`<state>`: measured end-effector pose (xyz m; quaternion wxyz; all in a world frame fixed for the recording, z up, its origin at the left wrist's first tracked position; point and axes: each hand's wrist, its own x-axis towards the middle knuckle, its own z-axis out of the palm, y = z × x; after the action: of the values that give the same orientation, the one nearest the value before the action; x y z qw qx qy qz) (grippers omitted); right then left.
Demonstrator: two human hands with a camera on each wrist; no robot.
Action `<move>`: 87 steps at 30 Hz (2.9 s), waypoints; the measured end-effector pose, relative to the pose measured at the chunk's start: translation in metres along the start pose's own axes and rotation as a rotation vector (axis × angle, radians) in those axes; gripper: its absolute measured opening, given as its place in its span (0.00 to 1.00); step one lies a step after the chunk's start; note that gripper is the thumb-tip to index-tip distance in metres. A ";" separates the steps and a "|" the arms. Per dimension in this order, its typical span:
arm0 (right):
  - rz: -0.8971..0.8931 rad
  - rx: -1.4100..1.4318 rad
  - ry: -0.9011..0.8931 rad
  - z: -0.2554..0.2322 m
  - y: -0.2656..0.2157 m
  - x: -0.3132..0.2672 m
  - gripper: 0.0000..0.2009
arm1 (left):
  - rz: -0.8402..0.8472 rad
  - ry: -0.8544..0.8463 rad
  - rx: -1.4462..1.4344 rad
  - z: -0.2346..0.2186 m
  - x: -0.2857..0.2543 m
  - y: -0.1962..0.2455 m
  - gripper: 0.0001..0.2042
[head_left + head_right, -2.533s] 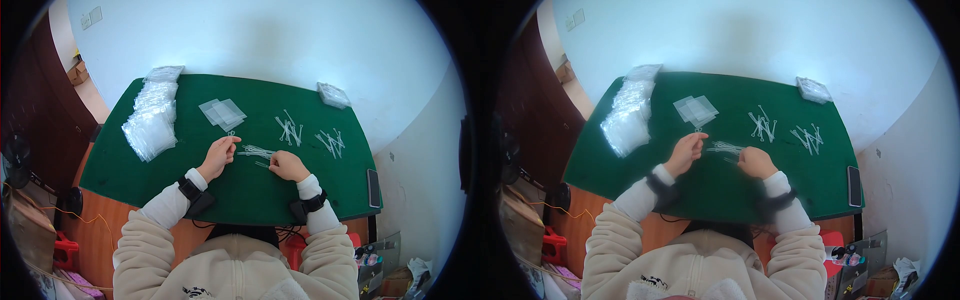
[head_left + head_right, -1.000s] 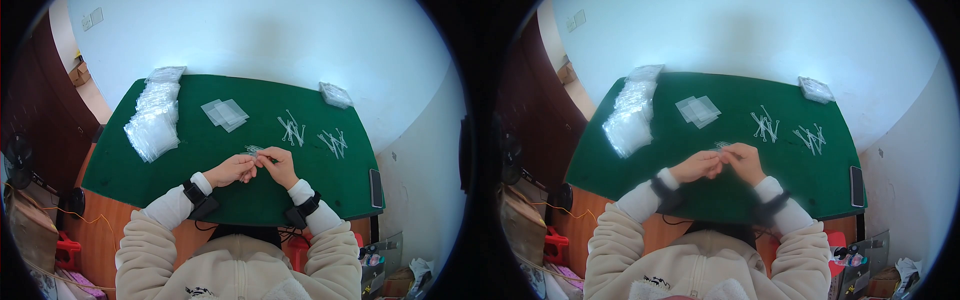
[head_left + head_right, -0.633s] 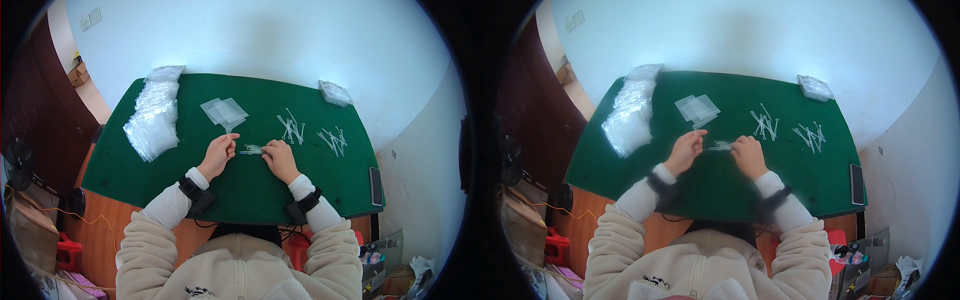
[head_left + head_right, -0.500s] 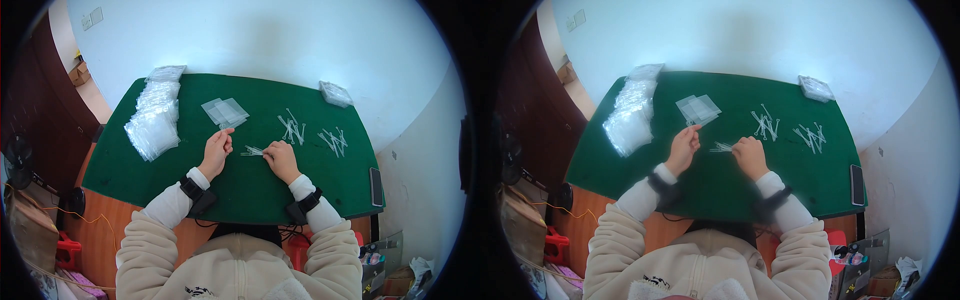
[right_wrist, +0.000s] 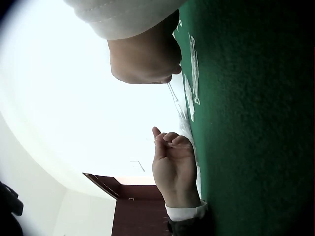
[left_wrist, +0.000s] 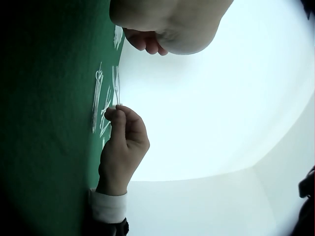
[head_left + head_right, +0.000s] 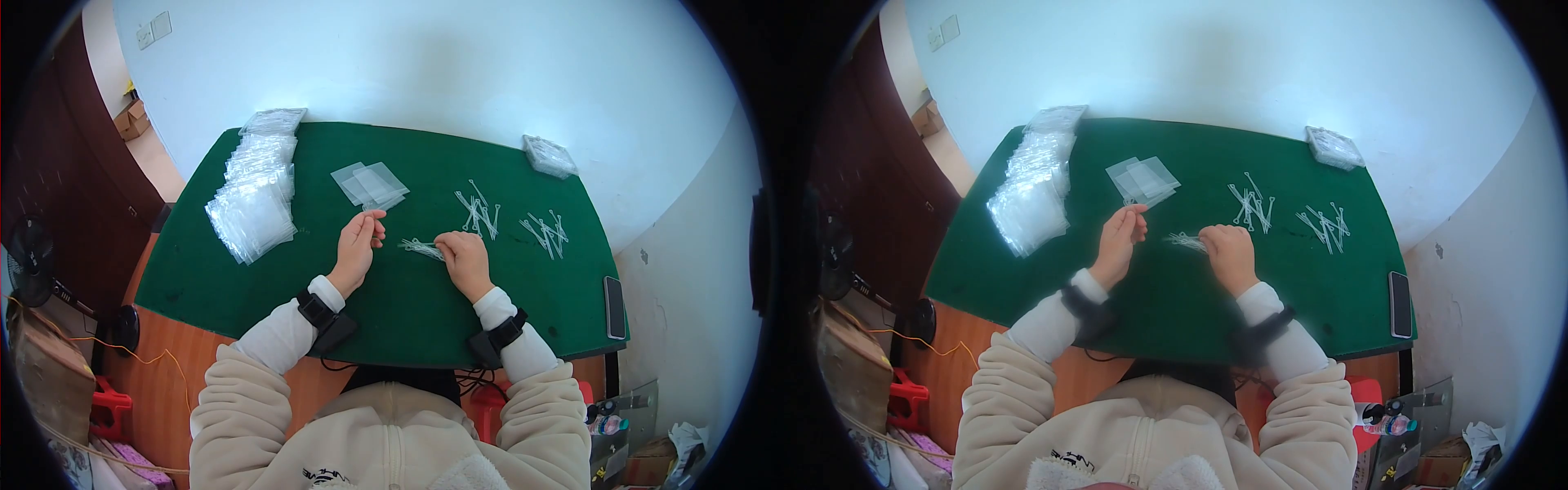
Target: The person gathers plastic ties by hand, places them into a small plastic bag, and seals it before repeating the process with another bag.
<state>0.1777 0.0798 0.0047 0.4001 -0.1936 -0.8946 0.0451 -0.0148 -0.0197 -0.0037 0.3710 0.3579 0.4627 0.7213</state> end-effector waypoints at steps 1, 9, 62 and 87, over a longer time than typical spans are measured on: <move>0.038 0.111 -0.021 0.000 -0.003 0.000 0.03 | 0.001 -0.007 0.021 0.000 0.000 0.000 0.14; -0.024 0.510 -0.248 -0.003 -0.016 0.001 0.07 | -0.178 -0.293 0.119 0.003 -0.006 0.001 0.15; 0.332 0.488 -0.007 -0.005 -0.019 0.001 0.05 | -0.290 -0.542 0.112 0.012 -0.012 0.007 0.12; 0.312 0.466 -0.226 -0.007 -0.016 0.002 0.03 | -0.190 -0.199 -0.008 0.006 -0.005 0.007 0.12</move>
<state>0.1771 0.0655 0.0142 0.3197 -0.2253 -0.8585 0.3316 -0.0093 -0.0235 0.0041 0.4831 0.3807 0.4526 0.6456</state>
